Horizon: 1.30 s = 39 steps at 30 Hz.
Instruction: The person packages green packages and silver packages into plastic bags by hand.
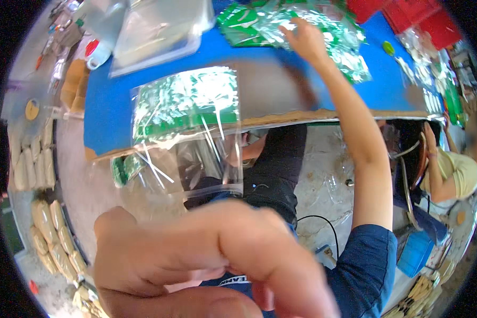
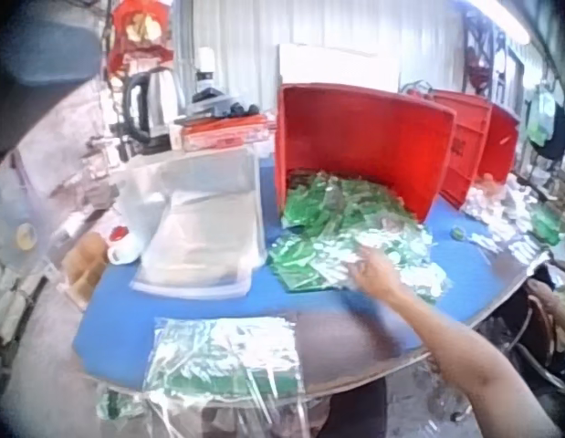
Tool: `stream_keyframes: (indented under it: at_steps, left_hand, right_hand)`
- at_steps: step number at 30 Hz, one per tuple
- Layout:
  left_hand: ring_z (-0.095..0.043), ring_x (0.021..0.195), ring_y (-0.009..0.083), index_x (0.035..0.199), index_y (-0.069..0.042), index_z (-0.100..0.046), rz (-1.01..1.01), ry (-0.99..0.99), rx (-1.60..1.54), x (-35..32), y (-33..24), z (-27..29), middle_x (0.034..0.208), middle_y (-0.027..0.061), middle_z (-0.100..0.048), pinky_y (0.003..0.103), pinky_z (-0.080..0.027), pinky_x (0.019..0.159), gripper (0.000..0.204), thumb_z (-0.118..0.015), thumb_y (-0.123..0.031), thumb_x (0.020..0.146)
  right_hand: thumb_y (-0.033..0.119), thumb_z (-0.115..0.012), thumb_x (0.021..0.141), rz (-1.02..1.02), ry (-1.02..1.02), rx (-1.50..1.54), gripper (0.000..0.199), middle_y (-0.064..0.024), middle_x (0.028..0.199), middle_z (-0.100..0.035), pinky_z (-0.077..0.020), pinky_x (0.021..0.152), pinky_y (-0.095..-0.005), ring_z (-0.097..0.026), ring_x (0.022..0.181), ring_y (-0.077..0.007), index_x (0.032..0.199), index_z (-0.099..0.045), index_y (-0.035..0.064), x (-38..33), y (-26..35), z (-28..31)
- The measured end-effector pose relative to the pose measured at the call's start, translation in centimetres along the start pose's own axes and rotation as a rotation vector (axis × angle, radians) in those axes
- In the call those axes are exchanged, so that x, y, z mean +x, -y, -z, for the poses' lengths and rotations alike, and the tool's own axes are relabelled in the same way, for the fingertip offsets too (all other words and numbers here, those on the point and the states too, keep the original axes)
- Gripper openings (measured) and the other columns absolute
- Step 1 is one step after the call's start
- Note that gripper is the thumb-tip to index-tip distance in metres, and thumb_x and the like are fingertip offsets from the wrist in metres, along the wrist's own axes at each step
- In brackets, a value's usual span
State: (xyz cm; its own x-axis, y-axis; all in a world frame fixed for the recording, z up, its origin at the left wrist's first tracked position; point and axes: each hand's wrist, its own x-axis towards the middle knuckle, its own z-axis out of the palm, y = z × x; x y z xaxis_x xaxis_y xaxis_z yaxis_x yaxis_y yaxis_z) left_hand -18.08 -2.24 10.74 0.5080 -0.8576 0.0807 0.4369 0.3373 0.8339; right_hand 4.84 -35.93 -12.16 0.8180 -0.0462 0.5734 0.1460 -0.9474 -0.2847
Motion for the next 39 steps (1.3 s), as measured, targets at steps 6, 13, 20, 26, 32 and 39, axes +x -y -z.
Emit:
stream_keyframes:
  at_steps: [6, 13, 20, 26, 32, 39]
  left_hand:
    - [-0.033, 0.141, 0.0327, 0.148, -0.004, -0.034, -0.144, -0.367, 1.124, 2.0, 2.2, 10.2, 0.148, 0.0210, -0.036, 0.040, -0.026, 0.116, 0.065, -0.062, -0.027, 0.094]
    - [-0.010, 0.147, 0.0489, 0.155, -0.017, -0.029, 0.294, -0.919, 1.965, -2.7, 10.8, 24.5, 0.161, 0.0227, -0.013, 0.070, -0.006, 0.112, 0.079, -0.056, -0.057, 0.092]
    - [-0.011, 0.148, 0.0450, 0.156, -0.019, -0.027, 0.291, -0.910, 1.953, -8.3, 6.2, 30.0, 0.162, 0.0196, -0.015, 0.068, -0.007, 0.113, 0.079, -0.057, -0.054, 0.092]
    - [-0.011, 0.149, 0.0417, 0.155, -0.019, -0.028, 0.353, -0.819, 2.003, -11.3, 1.6, 35.7, 0.162, 0.0198, -0.015, 0.068, -0.010, 0.113, 0.080, -0.059, -0.053, 0.091]
    - [-0.043, 0.127, 0.0371, 0.131, -0.005, -0.052, -0.081, -0.915, 2.072, -11.7, 2.8, 29.5, 0.139, 0.0220, -0.045, 0.050, -0.036, 0.104, 0.046, -0.062, -0.032, 0.095]
    - [-0.064, 0.082, 0.0158, 0.100, 0.002, -0.062, -0.154, -0.828, 0.767, -7.4, 16.4, 16.7, 0.091, 0.0086, -0.068, 0.029, -0.051, 0.078, 0.016, -0.063, -0.013, 0.096]
  right_hand:
    - [0.081, -0.063, 0.069, -0.253, 0.260, -0.379, 0.094, -0.0234, 0.153, -0.034, -0.0259, 0.108, -0.0686, -0.031, 0.139, -0.0492, 0.145, -0.045, 0.0293, 4.2, -3.9, -2.6]
    - [0.087, -0.059, 0.066, -0.091, 0.199, -0.276, 0.101, -0.0256, 0.151, -0.034, -0.0179, 0.106, -0.0742, -0.026, 0.141, -0.0499, 0.144, -0.048, 0.0250, -1.5, 0.6, -3.8]
    - [0.068, -0.061, 0.081, -0.025, -0.007, -0.082, 0.082, -0.0254, 0.141, -0.046, -0.0286, 0.108, -0.0626, -0.039, 0.134, -0.0454, 0.138, -0.052, 0.0100, -2.4, 2.9, -0.5]
    - [0.065, -0.052, 0.089, 0.047, 0.103, -0.174, 0.086, -0.0286, 0.138, -0.048, -0.0308, 0.112, -0.0510, -0.043, 0.131, -0.0427, 0.132, -0.049, -0.0104, 1.8, 8.7, -5.8]
    - [0.074, -0.050, 0.084, 0.131, 0.323, 0.015, 0.106, -0.0328, 0.143, -0.041, -0.0244, 0.117, -0.0505, -0.033, 0.139, -0.0448, 0.137, -0.038, -0.0172, -9.3, 16.4, -2.1]
    - [0.010, -0.070, 0.088, 0.197, 0.231, 0.672, 0.031, -0.0163, 0.125, -0.057, -0.0493, 0.094, -0.0403, -0.059, 0.112, -0.0340, 0.117, -0.060, 0.0042, -16.3, 16.3, 4.2]
